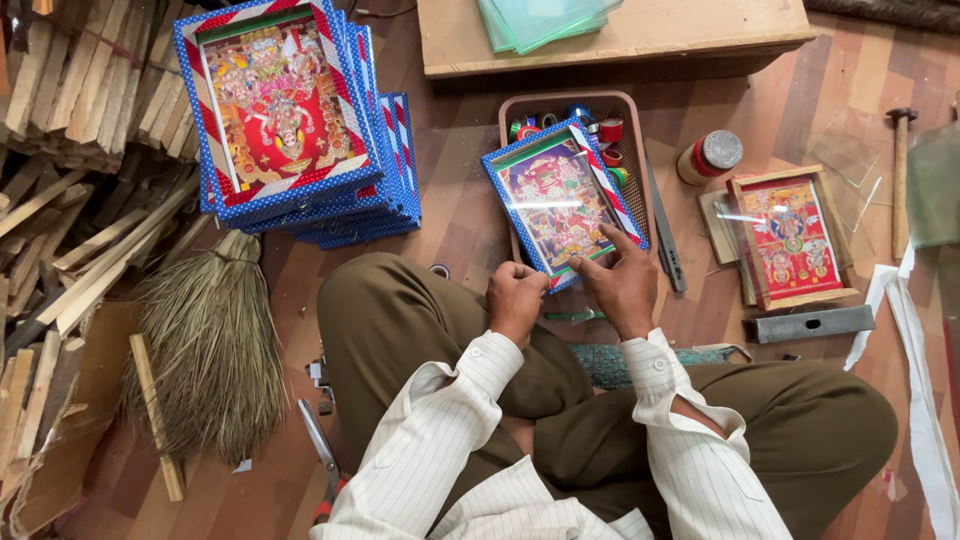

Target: The person sits on the floor assembling small decorative picture frames. They place a printed religious image into a frame, fit a clear plastic or glass sheet over it, press the edges to secure it, and set finished frames onto a stack of completed blue-framed pieces.

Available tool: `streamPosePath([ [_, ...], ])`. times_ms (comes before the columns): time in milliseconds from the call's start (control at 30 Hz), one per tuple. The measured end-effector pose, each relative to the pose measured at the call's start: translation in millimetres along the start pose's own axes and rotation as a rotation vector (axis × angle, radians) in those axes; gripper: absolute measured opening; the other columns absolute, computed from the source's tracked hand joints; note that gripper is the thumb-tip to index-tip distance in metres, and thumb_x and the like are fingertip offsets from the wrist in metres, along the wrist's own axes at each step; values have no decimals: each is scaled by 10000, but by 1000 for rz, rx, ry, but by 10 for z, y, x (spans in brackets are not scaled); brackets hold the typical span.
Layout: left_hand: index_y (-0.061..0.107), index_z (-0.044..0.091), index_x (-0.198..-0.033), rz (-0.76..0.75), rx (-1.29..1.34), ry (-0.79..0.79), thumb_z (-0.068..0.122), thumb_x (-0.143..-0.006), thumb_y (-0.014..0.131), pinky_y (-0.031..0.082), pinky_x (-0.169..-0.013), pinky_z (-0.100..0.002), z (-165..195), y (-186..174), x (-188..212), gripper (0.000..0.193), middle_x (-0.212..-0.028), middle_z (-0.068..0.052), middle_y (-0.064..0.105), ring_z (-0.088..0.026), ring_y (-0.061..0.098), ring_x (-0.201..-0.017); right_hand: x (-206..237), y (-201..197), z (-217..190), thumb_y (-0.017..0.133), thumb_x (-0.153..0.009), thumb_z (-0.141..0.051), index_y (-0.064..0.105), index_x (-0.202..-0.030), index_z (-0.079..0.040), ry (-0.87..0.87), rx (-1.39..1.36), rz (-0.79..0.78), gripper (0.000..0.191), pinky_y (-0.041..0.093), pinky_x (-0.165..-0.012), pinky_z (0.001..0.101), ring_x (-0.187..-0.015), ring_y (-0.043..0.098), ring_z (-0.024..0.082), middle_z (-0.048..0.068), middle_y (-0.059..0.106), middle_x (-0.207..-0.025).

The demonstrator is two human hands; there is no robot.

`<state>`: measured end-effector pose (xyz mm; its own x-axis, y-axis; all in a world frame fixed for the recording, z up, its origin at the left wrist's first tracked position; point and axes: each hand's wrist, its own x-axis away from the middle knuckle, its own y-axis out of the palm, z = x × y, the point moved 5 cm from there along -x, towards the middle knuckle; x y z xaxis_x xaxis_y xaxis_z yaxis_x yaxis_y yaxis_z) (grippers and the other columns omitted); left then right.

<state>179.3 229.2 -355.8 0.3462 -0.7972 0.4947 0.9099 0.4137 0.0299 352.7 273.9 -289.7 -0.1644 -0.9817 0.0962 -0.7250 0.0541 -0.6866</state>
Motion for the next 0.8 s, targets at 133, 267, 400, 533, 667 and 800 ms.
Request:
streamPosePath([
  [133, 636, 1, -804, -49, 111, -34, 103, -739, 718, 527, -533, -275, -35, 27, -21, 146, -724, -62, 690, -129, 645, -597, 27, -10, 12, 904, -700, -364, 685, -1351, -114, -2, 21, 2, 731, 508, -582, 314, -617, 660, 134, 44, 711, -700],
  [267, 655, 16, -848, -71, 229, -124, 165, -843, 641, 410, -447, -262, -26, 51, -39, 150, -696, -60, 647, -108, 556, -519, 72, -36, -13, 912, -697, -390, 698, -1349, -127, -20, 77, 37, 735, 506, -587, 338, -622, 652, 150, 75, 700, -709],
  [400, 658, 25, -904, -54, 200, -95, 285, -884, 695, 394, -434, -259, 155, 7, -2, 263, -681, -25, 605, -96, 520, -504, 113, -173, -21, 909, -738, -271, 697, -1300, -52, -80, -163, 122, 639, 503, -591, 291, -656, 638, 123, 50, 704, -814],
  [533, 674, 14, -945, 15, 211, -26, 381, -902, 719, 460, -475, -254, 339, -22, 41, 373, -687, -18, 640, -85, 571, -541, 50, -501, 279, 771, -880, -86, 640, -1254, 9, 105, -660, 426, 407, 485, -553, 249, -648, 599, 108, 42, 669, -849],
  [667, 673, 10, -932, 46, 177, 25, 321, -874, 749, 456, -485, -272, 383, 42, 29, 325, -721, -19, 647, -99, 564, -551, -17, -802, 744, 689, -885, -27, 630, -1195, 8, 402, -933, 864, 318, 503, -550, 263, -648, 618, 121, 50, 673, -871],
  [800, 682, 22, -908, 81, 98, 144, 259, -824, 787, 468, -518, -283, 518, 38, 128, 272, -739, -29, 682, -101, 570, -569, 35, -850, 904, 710, -882, -62, 638, -1178, 25, 743, -859, 955, 316, 507, -566, 277, -666, 623, 136, 62, 678, -874],
])
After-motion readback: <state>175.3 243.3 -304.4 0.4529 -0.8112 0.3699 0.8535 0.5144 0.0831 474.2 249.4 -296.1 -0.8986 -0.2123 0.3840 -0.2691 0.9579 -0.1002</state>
